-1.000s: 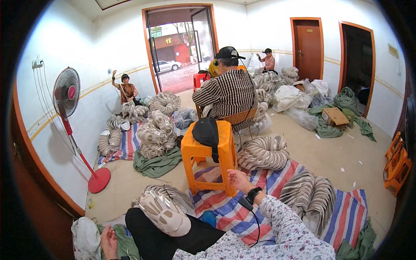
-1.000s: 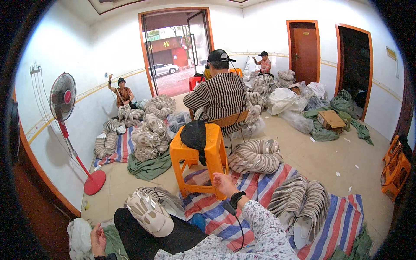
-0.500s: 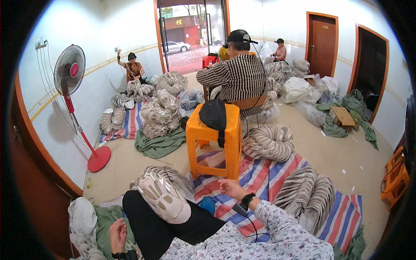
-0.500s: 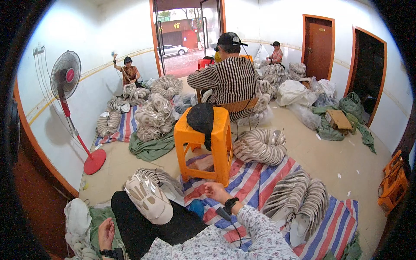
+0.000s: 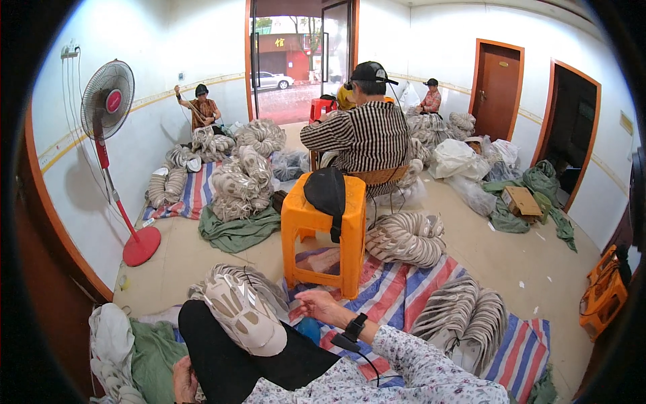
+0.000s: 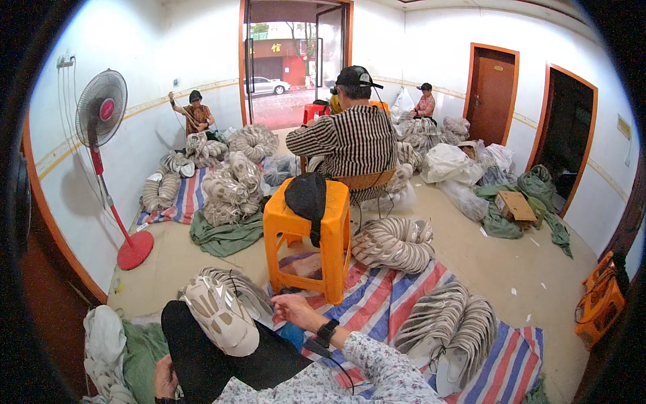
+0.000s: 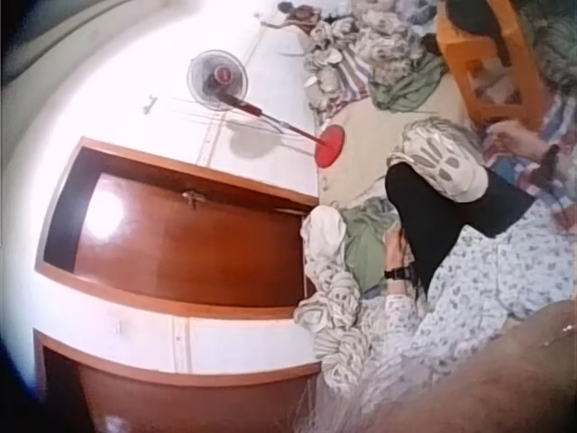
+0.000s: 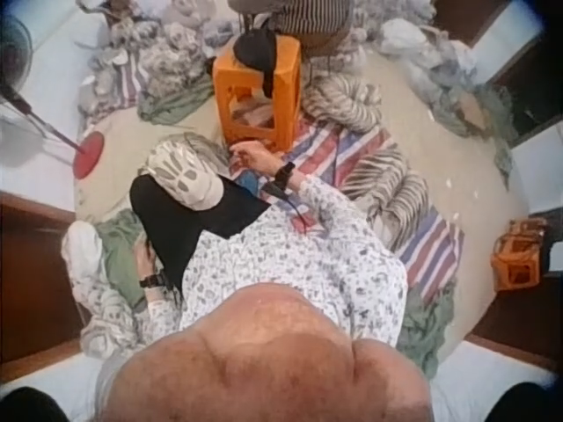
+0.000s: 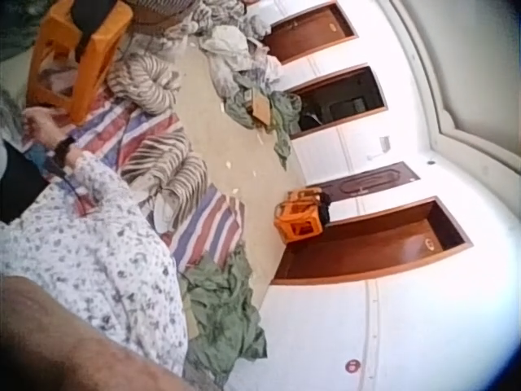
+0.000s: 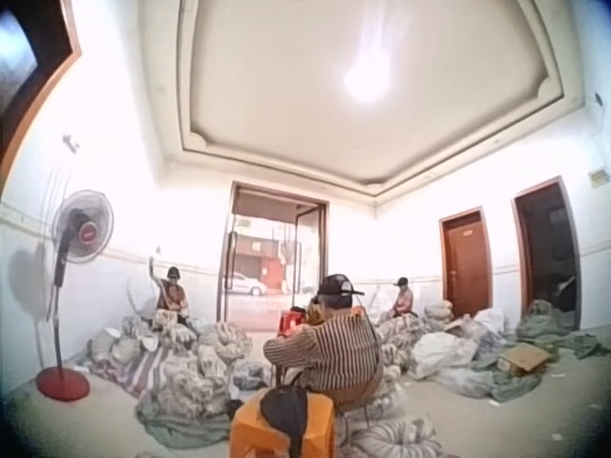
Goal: Threading and lacing shoe components together as part of a manual manufacturing process.
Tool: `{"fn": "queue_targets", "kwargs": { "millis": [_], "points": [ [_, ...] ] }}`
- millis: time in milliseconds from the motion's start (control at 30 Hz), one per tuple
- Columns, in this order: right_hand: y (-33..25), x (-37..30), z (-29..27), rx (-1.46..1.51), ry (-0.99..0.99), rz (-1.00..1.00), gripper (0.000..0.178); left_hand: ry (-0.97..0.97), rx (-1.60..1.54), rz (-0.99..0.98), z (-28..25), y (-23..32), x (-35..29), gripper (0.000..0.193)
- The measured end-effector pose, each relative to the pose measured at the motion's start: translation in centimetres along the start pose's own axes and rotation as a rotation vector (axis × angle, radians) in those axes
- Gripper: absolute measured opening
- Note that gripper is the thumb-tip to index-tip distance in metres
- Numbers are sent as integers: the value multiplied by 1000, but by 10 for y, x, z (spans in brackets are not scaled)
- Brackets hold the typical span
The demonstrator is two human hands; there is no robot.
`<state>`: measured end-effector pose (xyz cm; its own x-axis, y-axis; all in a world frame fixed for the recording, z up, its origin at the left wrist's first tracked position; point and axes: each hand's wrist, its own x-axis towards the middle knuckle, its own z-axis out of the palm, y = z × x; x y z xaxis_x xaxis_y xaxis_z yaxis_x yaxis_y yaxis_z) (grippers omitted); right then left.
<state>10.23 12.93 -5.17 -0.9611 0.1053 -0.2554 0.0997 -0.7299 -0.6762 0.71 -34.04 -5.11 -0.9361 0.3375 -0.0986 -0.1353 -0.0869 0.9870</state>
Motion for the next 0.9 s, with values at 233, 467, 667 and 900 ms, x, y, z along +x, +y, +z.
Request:
{"fn": "queue_targets", "kwargs": {
  "millis": [233,467,667,900],
  "points": [
    [-7,-15,81,-394,-55,-77,17,16,-175,-72,20,1,16,29],
    [12,0,134,-736,-219,-433,15,62,-150,-165,8,-11,-18,29],
    [29,-9,161,-1184,-337,-671,20,-34,-112,146,11,-12,-59,39],
    [3,-21,154,-1292,-289,-611,11,-30,-96,-192,4,-63,-42,37]
  ]
}}
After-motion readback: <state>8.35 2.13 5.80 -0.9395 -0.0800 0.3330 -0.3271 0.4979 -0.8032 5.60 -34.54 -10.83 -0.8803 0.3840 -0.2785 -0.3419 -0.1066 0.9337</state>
